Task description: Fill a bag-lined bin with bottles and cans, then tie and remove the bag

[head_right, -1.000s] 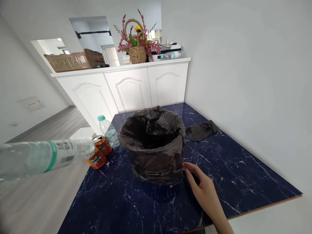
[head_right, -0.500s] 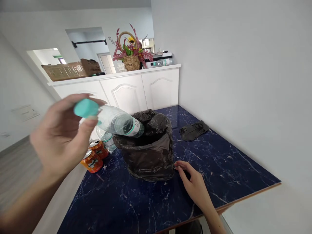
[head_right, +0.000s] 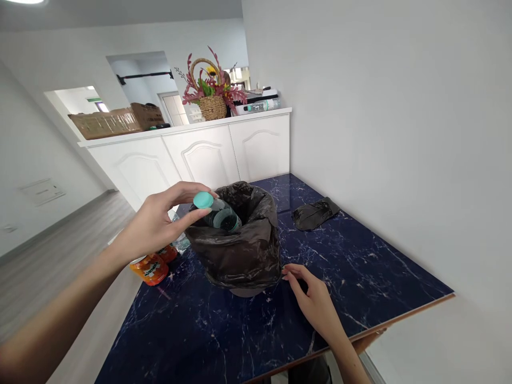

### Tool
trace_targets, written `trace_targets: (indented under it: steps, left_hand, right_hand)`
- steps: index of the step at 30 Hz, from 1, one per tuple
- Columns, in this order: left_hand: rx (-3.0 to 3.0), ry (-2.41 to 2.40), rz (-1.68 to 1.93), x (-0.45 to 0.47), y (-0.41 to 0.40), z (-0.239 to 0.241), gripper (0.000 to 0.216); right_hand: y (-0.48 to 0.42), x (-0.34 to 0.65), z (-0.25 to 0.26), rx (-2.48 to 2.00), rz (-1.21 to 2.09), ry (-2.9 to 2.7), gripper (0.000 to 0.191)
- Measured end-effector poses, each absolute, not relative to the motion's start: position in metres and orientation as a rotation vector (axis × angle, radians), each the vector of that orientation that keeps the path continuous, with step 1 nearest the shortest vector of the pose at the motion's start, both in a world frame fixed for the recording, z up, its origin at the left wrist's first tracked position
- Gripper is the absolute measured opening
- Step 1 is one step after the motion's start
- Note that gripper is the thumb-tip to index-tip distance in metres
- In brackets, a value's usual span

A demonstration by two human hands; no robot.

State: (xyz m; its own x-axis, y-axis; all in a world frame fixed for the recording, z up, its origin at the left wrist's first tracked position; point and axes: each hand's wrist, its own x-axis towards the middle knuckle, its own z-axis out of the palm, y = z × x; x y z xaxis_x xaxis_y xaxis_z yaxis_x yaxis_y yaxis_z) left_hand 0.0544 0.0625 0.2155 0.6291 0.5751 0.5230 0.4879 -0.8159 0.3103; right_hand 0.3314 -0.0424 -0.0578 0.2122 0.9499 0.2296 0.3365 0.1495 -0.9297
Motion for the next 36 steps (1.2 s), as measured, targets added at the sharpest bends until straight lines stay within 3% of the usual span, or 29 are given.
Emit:
trace_targets:
  steps: [12,16,21,24,31,36]
  left_hand:
    - [2.826,0.863,0.198,0.052,0.081,0.237,0.033]
    - [2.828,0.930,0.369,0.056,0.078,0.236,0.035]
    - [2.738,1.403,0.916,0.036,0.094,0.235,0.039]
    - [2.743,1.672,1.042,0.006,0.125,0.227,0.042]
    - [2.593,2.120,0.489,-0.060,0.193,0.185,0.077]
    - [2.493,2.054,0.351,-0.063,0.193,0.163,0.064]
  right_hand:
    - [-0.040,0.335,-0.070,-1.414,0.787,-1.360,0.044]
    - [-0.040,0.335,-0.072,-1.409,0.776,-1.360,0.043]
    - [-0.040,0.333,-0.070,-1.409,0.748,-1.357,0.043]
    - [-0.041,0.333,-0.069,-1.424,0.739,-1.362,0.043]
    - [-0.041,0.334,-0.071,-1.440,0.775,-1.375,0.042]
    - [-0.042,0.334,-0.070,-1.450,0.777,-1.377,0.044]
